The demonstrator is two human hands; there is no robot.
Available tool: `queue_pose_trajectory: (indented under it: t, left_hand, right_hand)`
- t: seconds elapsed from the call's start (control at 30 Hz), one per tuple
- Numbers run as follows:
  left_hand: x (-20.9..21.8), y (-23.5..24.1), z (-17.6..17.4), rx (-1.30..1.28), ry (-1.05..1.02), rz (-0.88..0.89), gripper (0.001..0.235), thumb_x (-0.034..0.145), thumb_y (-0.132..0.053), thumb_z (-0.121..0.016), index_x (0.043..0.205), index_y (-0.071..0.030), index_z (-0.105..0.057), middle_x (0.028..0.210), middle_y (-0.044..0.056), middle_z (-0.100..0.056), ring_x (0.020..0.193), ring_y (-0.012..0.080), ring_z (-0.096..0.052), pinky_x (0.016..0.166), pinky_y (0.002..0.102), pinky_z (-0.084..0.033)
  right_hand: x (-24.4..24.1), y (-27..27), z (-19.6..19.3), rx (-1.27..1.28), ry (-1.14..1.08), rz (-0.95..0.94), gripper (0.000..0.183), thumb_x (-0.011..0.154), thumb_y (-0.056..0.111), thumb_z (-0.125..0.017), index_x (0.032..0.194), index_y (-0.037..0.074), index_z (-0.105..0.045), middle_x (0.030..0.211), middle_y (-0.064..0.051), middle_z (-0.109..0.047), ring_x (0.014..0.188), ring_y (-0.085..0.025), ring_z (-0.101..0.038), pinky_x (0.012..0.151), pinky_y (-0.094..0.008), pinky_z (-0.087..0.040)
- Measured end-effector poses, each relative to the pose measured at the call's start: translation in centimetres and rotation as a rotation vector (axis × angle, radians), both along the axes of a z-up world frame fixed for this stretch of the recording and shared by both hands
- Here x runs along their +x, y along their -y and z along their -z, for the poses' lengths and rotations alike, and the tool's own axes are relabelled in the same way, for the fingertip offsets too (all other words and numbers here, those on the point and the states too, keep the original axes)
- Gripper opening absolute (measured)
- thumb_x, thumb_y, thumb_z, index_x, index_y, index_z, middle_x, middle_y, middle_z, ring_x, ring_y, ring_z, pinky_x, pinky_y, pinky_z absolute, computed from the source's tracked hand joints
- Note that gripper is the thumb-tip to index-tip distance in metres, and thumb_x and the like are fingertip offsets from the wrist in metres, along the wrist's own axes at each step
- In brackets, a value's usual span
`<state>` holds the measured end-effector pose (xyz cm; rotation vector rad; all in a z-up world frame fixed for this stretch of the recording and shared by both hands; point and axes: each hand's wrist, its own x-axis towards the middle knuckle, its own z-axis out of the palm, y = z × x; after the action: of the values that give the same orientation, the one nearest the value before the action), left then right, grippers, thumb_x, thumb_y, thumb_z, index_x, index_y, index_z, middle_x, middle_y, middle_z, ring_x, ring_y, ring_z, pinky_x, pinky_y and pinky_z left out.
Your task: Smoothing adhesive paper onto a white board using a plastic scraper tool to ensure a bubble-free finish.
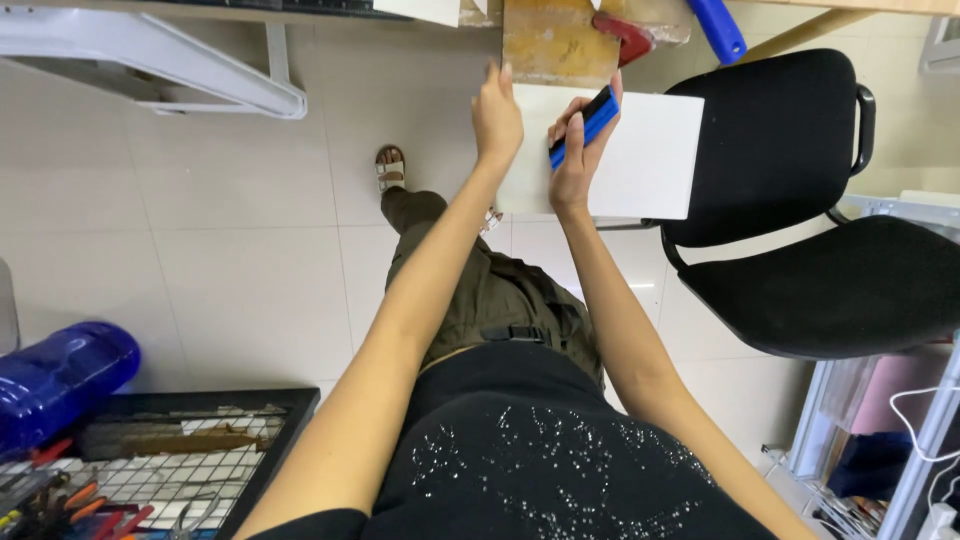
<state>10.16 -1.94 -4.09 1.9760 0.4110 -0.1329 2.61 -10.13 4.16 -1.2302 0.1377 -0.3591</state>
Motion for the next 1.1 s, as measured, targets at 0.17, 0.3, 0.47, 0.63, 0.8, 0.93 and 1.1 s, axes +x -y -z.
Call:
queue_pose_trajectory:
  t: [0.17, 0.3, 0.47, 0.63, 0.8, 0.93, 1.1]
  left_hand:
    - [0.8, 0.0, 1.1, -0.135, -0.048, -0.065, 0.076, 0.098, -0.058, -0.02, 0.154, -0.007, -0.027, 0.143, 0.021, -0.053, 0.129, 0.0469, -0.051, 0.103, 0.048, -0.041]
    - [-6.4, -0.5, -0.8, -0.081, -0.003, 0.082, 0.075, 0.104, -0.046, -0.03, 0.149, 0.013, -0.021, 0.153, 0.04, -0.026, 0.146, 0.0489, -0.025, 0.119, 0.05, -0.026]
    - [-13.5, -2.7, -5.1, 0.18, -0.193, 0.261, 0.053, 0.106, -0.042, -0.03, 0.098, 0.004, -0.056, 0.078, 0.025, -0.066, 0.073, 0.0459, -0.066, 0.059, 0.053, -0.05]
    - [-14.5, -5.2, -6.0, 0.309, -0.049, 0.408, 0.044, 0.105, -0.035, -0.048, 0.085, 0.001, -0.066, 0.052, 0.014, -0.062, 0.05, 0.0351, -0.062, 0.044, 0.046, -0.048]
    - [-14.7, -6.9, -6.9, -0.241, -0.242, 0.386, 0.03, 0.096, -0.005, -0.061, 0.07, -0.006, -0.046, 0.078, 0.011, -0.067, 0.066, 0.0184, -0.074, 0.06, 0.027, -0.065]
    - [-14.9, -8.3, -7.6, 0.073, -0.476, 0.657, 0.073, 0.077, -0.049, -0.082, 0.127, -0.002, -0.055, 0.129, 0.016, -0.063, 0.117, 0.0306, -0.06, 0.095, 0.04, -0.048]
    - [-13.2, -5.8, -4.4, -0.434, 0.098, 0.456, 0.096, 0.099, -0.038, -0.064, 0.16, -0.011, 0.006, 0.169, 0.011, 0.007, 0.158, 0.0259, 0.004, 0.128, 0.045, -0.006]
  right_hand:
    - [-0.1, 0.2, -0.2, -0.009, -0.008, -0.021, 0.061, 0.109, 0.029, -0.057, 0.159, 0.024, -0.023, 0.105, -0.004, -0.048, 0.073, -0.012, -0.042, 0.069, -0.028, -0.042]
    - [0.0, -0.1, -0.9, -0.057, 0.0, 0.018, 0.057, 0.109, 0.032, -0.053, 0.158, 0.022, -0.025, 0.103, -0.004, -0.048, 0.072, -0.012, -0.043, 0.071, -0.029, -0.042]
    - [0.1, 0.1, 0.6, -0.006, 0.017, 0.039, 0.051, 0.11, 0.032, -0.048, 0.156, 0.015, -0.032, 0.1, -0.005, -0.047, 0.072, -0.013, -0.043, 0.067, -0.029, -0.041]
    - [0.1, 0.0, 0.8, 0.046, 0.005, 0.067, 0.05, 0.109, 0.032, -0.046, 0.153, 0.01, -0.037, 0.097, -0.006, -0.05, 0.07, -0.014, -0.046, 0.064, -0.029, -0.04]
    - [0.0, 0.2, 0.6, -0.018, -0.05, 0.066, 0.051, 0.11, 0.037, -0.043, 0.154, 0.012, -0.039, 0.096, -0.006, -0.051, 0.072, -0.014, -0.049, 0.065, -0.029, -0.043]
    - [0.2, 1.5, 0.5, -0.024, -0.102, -0.038, 0.052, 0.108, 0.044, -0.045, 0.148, 0.012, -0.044, 0.09, 0.0, -0.05, 0.061, -0.007, -0.038, 0.054, -0.022, -0.034]
    - [-2.8, 3.1, -1.1, -1.631, 0.007, -0.266, 0.048, 0.105, 0.044, -0.059, 0.143, 0.015, -0.052, 0.101, -0.007, -0.056, 0.088, -0.029, -0.055, 0.076, -0.042, -0.033]
